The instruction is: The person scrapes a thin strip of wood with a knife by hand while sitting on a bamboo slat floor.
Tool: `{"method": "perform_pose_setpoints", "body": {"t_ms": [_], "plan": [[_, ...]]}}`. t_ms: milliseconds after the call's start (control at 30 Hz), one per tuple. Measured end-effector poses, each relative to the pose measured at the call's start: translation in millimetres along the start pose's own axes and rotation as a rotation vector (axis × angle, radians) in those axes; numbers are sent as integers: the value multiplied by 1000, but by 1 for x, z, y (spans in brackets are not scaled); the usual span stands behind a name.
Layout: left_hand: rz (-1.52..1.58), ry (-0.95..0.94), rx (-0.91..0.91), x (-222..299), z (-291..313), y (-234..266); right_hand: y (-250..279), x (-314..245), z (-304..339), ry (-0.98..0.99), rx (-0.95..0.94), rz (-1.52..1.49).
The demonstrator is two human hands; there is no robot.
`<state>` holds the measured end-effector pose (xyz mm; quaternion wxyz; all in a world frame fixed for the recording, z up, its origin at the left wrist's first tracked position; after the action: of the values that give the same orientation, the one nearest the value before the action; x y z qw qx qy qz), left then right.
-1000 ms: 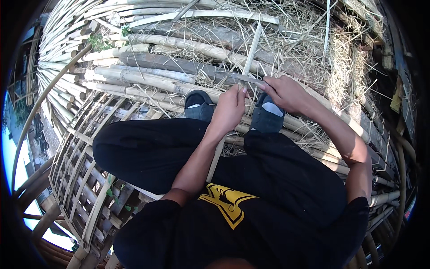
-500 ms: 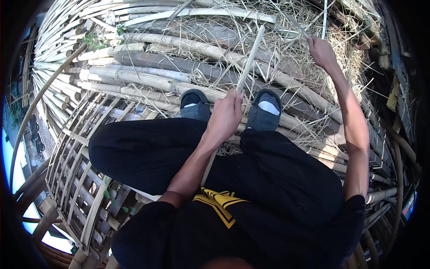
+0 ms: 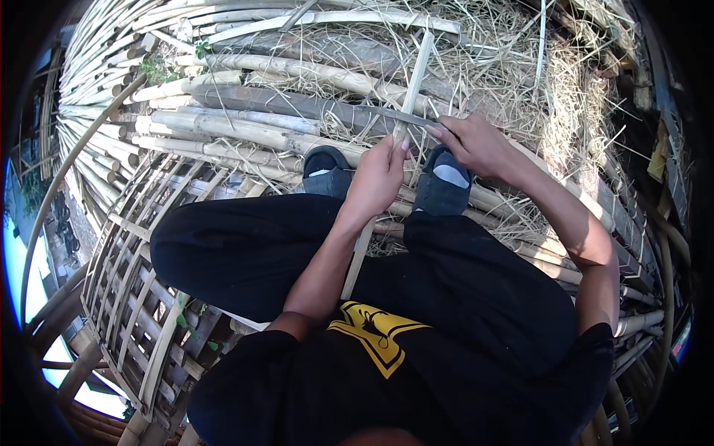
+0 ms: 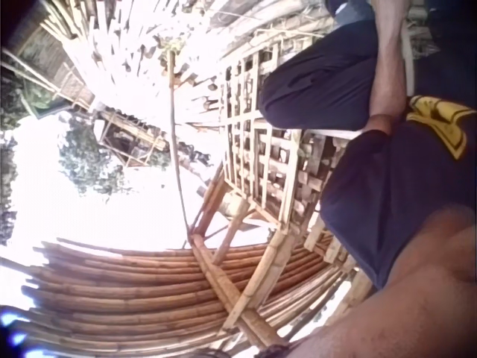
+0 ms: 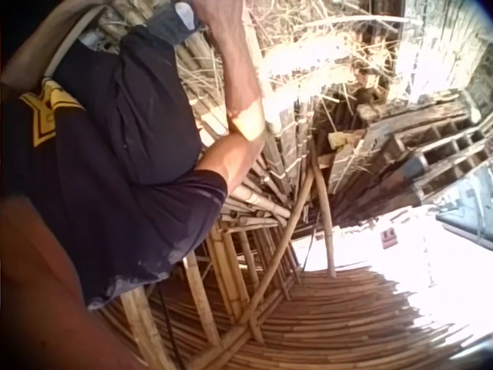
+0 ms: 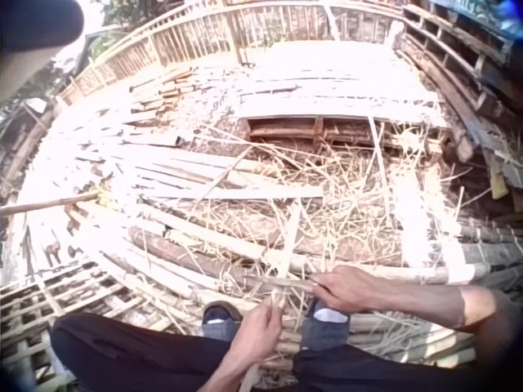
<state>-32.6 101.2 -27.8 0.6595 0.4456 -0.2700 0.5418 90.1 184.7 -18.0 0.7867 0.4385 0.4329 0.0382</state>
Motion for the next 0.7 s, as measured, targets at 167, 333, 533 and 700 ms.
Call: {"method": "perform_pose_setpoints", "body": {"t_ms": [167,333,533,700], "plan": [[-128,-45,57,3,1,5,3,19,-16,25,-58,273],[-61,-68,-60,25,21,-3,141,212,12,-520,266,383],[-68,-3,35,14,6,7,111,149,14,-429,425,-64],[-142,29,33,10,0,5,26,19,-2,-152,9,-148]]}}
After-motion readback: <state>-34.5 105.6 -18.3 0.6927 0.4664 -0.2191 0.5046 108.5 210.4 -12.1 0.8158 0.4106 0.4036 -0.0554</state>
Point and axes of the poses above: each hand's wrist, its own z-axis away from the middle knuckle, its own y-axis out of the back of the hand, x = y × z, the point moved 10 cm from there along -z, towards the middle knuckle, and after that the axes turned 3 degrees about x, right-handed, at the moved point
